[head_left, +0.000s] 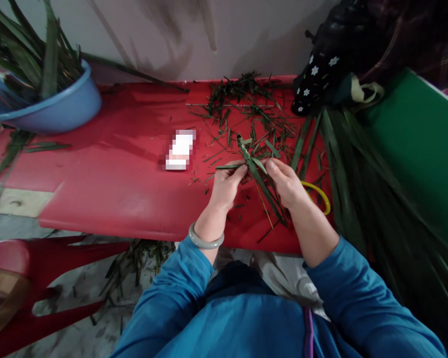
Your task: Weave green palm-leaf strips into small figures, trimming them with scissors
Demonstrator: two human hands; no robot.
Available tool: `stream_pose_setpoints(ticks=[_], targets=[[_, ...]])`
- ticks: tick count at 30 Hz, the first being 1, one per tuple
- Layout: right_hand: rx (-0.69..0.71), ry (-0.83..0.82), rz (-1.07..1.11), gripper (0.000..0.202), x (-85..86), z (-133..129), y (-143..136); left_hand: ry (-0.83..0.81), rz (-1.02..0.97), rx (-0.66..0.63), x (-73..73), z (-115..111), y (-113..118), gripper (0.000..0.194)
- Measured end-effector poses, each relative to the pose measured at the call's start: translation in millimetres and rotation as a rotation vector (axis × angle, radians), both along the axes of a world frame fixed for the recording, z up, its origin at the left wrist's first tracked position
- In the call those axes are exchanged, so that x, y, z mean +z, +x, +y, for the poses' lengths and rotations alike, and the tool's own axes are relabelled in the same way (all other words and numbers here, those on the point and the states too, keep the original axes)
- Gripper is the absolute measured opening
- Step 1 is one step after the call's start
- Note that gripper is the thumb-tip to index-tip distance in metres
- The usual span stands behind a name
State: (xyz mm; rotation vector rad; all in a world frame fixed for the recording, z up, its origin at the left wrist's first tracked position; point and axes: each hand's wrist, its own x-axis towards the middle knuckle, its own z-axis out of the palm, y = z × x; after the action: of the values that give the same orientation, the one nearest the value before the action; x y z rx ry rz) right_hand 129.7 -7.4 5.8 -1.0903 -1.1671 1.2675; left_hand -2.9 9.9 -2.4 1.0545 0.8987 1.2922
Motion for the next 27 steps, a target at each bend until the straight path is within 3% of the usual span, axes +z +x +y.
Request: stream_pose_setpoints(ticks=[3, 11, 22, 27], targets=[[-0.089, 0.043, 0.049, 0.022, -2.5, 3, 0, 0.009, 0.064, -0.078, 2.1, -3, 1, 0.016], [-0.262, 0.141, -0.017, 0.008, -8.5, 3, -8, -0.077, 0.053, -0.141, 0.4, -5, 5, 0.022], [-0.23, 0.189, -0.091, 0.013, -9.9, 1, -11, -0.139, -0.119, -0.12, -5.3, -4, 6, 0.01], [-0.279, 0.28, -0.228, 0.01, -12.5, 0, -10, -0.155, -0.222, -0.14, 0.3, -9, 10, 0.011]])
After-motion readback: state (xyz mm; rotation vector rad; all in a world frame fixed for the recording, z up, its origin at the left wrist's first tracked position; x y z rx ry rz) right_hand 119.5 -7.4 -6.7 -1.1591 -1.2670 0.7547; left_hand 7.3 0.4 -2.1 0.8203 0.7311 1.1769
